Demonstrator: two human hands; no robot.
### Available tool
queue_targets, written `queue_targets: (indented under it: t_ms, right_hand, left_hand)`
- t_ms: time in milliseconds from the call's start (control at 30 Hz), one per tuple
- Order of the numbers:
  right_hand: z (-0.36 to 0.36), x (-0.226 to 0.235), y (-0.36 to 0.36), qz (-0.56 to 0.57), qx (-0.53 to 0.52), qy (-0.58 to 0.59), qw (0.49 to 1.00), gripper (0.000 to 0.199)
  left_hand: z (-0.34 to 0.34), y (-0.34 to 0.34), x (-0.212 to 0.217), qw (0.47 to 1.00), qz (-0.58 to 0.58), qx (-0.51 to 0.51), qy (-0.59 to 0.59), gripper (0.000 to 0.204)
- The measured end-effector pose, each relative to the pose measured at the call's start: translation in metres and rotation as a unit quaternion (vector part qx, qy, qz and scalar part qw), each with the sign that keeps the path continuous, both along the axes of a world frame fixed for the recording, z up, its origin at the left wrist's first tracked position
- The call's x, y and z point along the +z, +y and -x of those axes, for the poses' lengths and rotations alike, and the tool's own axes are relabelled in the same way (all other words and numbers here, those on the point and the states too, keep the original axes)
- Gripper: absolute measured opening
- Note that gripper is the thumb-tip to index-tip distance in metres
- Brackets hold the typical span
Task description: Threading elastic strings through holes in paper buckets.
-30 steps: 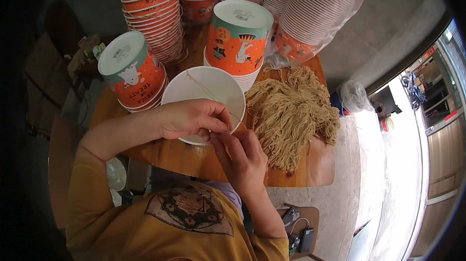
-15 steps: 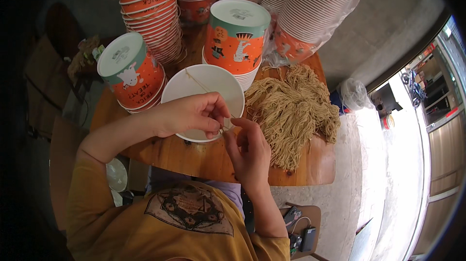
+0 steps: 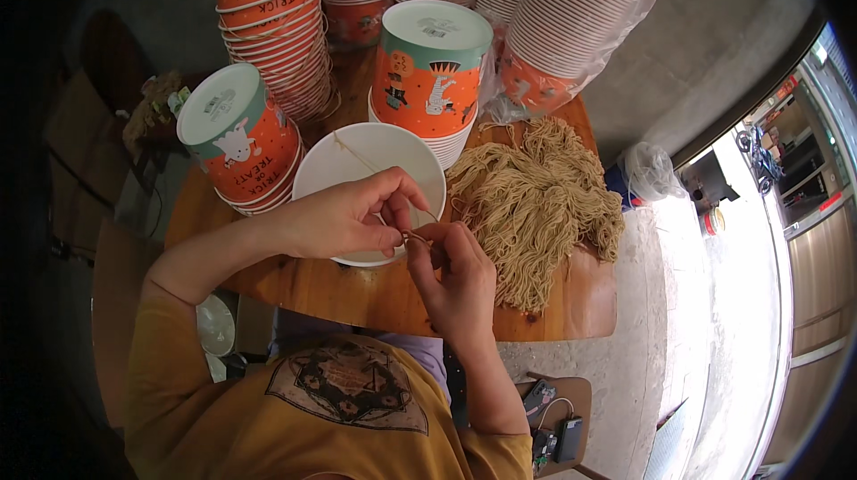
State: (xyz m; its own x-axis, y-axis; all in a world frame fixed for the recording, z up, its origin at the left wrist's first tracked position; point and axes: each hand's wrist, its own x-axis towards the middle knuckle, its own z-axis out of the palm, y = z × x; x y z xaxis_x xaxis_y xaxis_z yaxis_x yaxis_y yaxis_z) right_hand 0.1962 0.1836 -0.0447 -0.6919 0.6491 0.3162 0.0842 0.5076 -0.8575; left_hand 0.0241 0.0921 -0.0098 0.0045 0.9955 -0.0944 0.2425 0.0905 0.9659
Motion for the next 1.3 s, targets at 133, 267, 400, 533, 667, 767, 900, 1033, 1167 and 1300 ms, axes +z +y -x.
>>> queue_targets:
  t_ms: [133,267,400,533,667,767,900,1033,1167,1300]
  right_hand:
    - [0.001,-0.004,0.002,0.023,0.000,0.014,1.000,0.011]
    - [0.000,-0.008,0.002,0.083,-0.005,0.022,0.996,0.012]
    - [0.001,-0.011,0.000,0.051,-0.015,0.041,0.998,0.012]
    - [0.002,-0.008,-0.003,-0.113,-0.038,0.032,0.992,0.012]
    - [0.001,-0.011,-0.004,-0.164,-0.050,0.037,0.984,0.013]
    - [0.001,-0.014,-0.003,-0.211,-0.049,0.048,0.975,0.015]
    - [0.001,-0.014,-0.002,-0.229,-0.045,0.057,0.971,0.016]
    - [0.000,-0.016,-0.003,-0.247,-0.044,0.059,0.966,0.017]
    - [0.000,-0.018,-0.003,-0.277,-0.040,0.068,0.958,0.018]
    - [-0.001,-0.020,-0.003,-0.279,-0.043,0.076,0.956,0.018]
  left_hand:
    - [-0.002,0.001,-0.001,1.000,-0.014,-0.004,0.018,0.038]
    - [-0.004,0.001,-0.006,0.996,-0.060,0.005,0.064,0.034]
    - [-0.006,0.001,-0.016,0.991,-0.105,0.027,0.076,0.023]
    - [-0.008,0.000,-0.010,0.989,-0.076,0.049,0.117,0.012]
    - [-0.010,-0.001,-0.011,0.975,-0.114,0.059,0.181,0.010]
    - [-0.018,-0.004,-0.007,0.960,-0.132,0.084,0.231,0.010]
    - [-0.019,-0.005,-0.011,0.937,-0.178,0.095,0.286,0.010]
    - [-0.019,-0.007,-0.010,0.973,-0.121,0.115,0.162,0.012]
    - [-0.019,-0.007,-0.008,0.985,-0.085,0.113,0.099,0.011]
    - [-0.020,-0.007,-0.006,0.987,-0.081,0.111,0.084,0.011]
